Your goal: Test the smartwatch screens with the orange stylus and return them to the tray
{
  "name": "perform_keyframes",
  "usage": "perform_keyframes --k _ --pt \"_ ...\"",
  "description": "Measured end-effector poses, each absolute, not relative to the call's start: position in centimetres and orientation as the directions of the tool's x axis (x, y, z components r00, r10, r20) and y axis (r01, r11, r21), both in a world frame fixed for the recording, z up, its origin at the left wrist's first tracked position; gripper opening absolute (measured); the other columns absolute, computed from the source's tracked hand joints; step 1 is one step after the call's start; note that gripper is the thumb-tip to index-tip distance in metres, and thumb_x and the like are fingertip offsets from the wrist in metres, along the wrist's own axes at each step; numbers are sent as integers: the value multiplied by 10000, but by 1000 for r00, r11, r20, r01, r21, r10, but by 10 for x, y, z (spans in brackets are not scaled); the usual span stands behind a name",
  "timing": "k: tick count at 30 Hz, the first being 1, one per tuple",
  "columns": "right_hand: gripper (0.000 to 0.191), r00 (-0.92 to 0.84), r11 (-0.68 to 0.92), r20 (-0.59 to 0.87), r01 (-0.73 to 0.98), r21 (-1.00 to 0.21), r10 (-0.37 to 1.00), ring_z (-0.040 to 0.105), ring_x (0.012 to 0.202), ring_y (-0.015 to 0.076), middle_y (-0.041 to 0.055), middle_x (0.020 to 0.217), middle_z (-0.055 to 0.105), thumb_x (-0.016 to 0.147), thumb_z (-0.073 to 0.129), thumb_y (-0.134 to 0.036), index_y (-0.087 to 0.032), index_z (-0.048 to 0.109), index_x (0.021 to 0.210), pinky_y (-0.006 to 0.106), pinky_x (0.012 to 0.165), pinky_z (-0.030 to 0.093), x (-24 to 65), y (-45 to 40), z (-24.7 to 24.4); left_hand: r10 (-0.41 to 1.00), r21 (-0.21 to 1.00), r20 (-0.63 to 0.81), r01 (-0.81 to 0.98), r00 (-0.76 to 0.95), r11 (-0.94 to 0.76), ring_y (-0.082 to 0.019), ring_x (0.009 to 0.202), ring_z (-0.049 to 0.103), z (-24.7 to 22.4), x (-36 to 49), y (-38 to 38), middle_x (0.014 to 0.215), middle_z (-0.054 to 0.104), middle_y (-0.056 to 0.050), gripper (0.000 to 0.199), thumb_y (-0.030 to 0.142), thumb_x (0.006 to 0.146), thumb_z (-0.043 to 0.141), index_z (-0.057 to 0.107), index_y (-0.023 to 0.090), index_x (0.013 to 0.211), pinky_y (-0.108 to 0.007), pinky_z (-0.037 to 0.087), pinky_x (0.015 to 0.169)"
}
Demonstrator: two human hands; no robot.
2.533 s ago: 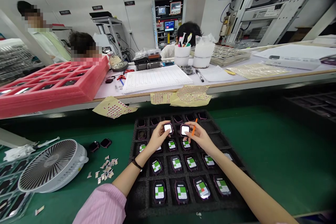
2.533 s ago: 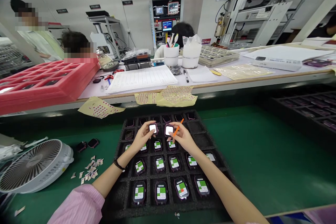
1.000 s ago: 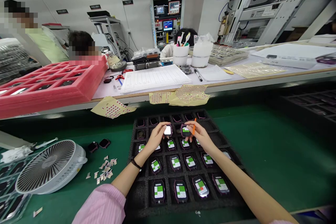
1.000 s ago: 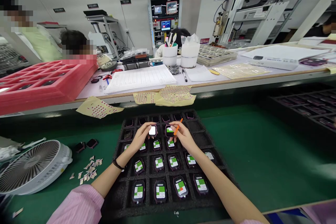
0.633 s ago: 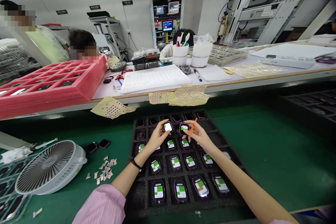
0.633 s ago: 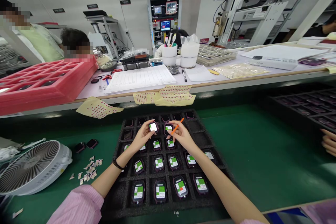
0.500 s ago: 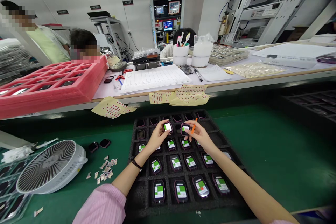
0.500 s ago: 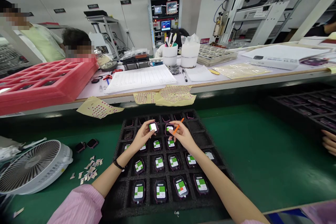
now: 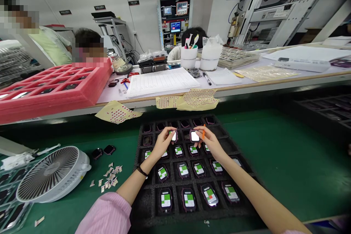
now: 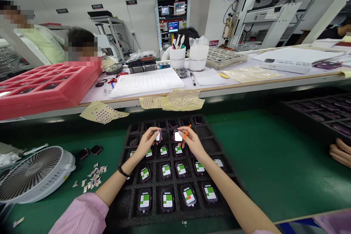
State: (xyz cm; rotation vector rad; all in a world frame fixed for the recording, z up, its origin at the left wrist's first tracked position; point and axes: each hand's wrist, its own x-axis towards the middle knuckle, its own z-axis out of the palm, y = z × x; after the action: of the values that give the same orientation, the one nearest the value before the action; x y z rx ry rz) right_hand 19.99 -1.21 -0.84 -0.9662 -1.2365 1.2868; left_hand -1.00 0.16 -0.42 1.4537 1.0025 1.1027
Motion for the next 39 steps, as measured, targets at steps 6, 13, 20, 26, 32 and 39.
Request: perform_keyframes --k 6,13,20,26,32,39 --pt "320 -104 92 109 -154 -984 989 591 487 141 -10 700 560 791 613 -487 -215 559 950 257 420 437 201 -12 -8 937 979 186 30 295 -204 -156 875 583 -11 -9 3 982 584 -65 454 398 799 614 469 175 1167 -259 486 733" --pt "475 -175 111 135 -139 -984 975 672 665 181 78 1053 567 706 712 -435 -224 499 1074 270 471 514 199 -12 -9 947 979 194 15 257 -204 -126 785 564 -12 -9 4 899 565 -33 443 403 768 653 484 176 1109 -229 472 663" --pt "419 -178 80 102 -126 -989 979 660 609 163 52 982 597 709 710 -416 -227 513 1028 261 451 495 198 -14 -8 968 994 91 40 233 -103 -101 597 528 -3 -9 1 692 510 13 405 545 798 546 541 167 944 -168 375 430" --pt "354 -85 61 74 -145 -988 994 568 431 126 -13 709 569 731 664 -509 -213 563 896 257 377 442 199 -14 -5 956 993 90 42 280 -106 -102 602 532 -4 -9 1 709 550 -5 405 539 839 486 554 158 957 -169 387 444" --pt "351 -65 56 64 -115 -992 996 546 406 94 -6 785 590 708 695 -486 -212 560 880 238 365 415 200 -14 -5 918 982 142 66 369 -178 -133 776 561 -9 -9 0 975 601 -70 386 443 837 555 546 173 1114 -214 469 604" --pt "464 -142 92 111 -139 -986 984 637 563 140 24 902 586 675 740 -418 -213 505 1018 229 412 455 199 -11 -10 884 988 132 16 448 -156 -175 907 583 -18 -11 3 1187 526 -115 608 401 865 525 289 237 1401 -221 455 607"
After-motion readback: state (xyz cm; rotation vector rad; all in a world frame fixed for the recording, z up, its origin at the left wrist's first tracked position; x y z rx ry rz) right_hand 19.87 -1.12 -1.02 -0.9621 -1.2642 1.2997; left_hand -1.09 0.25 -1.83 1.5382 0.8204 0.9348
